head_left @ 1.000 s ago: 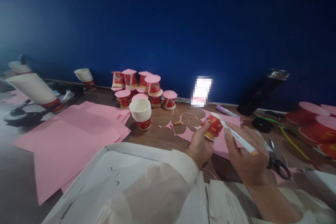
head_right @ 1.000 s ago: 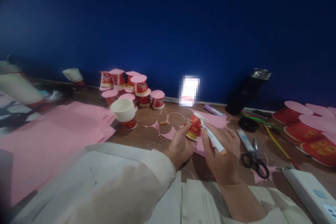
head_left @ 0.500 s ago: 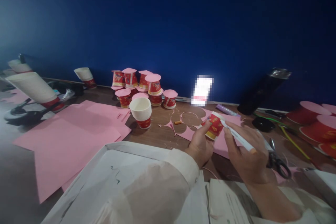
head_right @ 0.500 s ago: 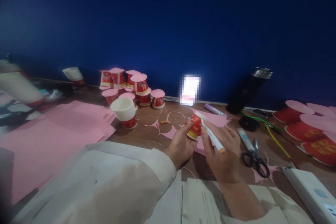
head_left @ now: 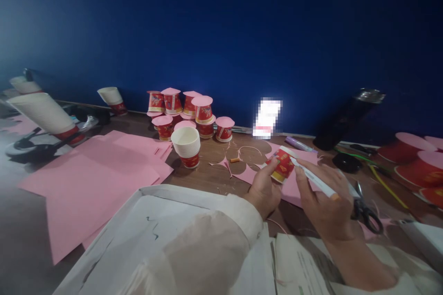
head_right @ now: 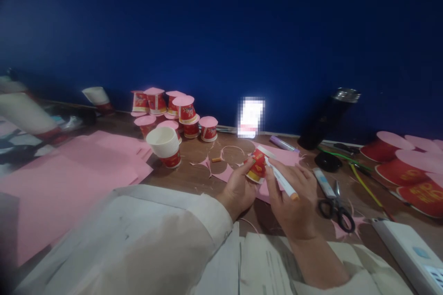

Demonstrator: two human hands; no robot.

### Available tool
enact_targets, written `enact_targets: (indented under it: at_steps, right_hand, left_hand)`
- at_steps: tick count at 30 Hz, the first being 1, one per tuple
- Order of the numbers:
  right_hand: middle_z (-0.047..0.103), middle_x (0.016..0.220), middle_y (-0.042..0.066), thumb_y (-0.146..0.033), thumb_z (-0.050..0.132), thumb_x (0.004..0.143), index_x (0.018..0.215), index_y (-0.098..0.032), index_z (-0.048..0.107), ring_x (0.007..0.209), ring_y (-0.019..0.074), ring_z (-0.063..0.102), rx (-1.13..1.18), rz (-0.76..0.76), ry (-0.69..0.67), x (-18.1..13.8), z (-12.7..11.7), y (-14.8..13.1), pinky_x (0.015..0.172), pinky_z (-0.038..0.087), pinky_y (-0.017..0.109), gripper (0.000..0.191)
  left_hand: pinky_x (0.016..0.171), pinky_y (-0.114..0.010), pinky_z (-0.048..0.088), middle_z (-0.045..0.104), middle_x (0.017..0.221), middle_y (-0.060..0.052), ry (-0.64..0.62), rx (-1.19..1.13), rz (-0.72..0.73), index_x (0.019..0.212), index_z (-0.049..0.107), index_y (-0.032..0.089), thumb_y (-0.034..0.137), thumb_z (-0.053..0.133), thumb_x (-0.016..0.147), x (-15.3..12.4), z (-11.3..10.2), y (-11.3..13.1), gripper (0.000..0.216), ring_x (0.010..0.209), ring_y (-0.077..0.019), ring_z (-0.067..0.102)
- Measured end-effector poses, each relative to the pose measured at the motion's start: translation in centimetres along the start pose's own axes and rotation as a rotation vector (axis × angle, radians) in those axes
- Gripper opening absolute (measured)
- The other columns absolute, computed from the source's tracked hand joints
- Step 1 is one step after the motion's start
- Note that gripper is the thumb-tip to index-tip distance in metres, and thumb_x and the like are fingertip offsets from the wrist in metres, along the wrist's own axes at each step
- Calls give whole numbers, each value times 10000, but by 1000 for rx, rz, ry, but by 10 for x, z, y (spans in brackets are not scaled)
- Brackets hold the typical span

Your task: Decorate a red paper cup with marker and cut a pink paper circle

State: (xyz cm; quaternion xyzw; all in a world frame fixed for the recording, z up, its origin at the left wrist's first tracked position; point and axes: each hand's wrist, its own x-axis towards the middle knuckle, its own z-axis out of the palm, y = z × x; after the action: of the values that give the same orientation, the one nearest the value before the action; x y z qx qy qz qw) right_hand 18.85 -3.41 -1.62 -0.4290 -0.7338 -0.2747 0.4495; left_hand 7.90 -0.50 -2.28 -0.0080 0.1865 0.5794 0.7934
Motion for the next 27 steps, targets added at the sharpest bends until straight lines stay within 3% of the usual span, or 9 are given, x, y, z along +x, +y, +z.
enact_targets:
  at_steps: [11,17,27]
  right_hand:
    - [792,981,102,-133,696,883,1059,-143,692,815,221,714,0,6,-14,1,0,-2,932,506,418,177]
    - [787,964,103,-121,675,890,1072,-154,692,831,231,716,2,-1,31,2,-1,-5,928,524,424,185]
    - [774,963,176,-208,584,953,1039,-100,727,915,319,721,-57,118,-1,3,-4,1,841,551,452,199]
  left_hand:
    - [887,-239,538,762,891,-81,14,28,-4,877,741,125,143,602,920,-2,0,1,147,817,-143,721]
    - [964,-279,524,767,960,-99,-9,42,-6,919,746,123,160,601,920,-2,-1,1,149,922,-174,729]
    - [926,-286,539,765,968,-100,-45,19,13,927,742,128,195,606,926,5,-7,-4,151,859,-166,721]
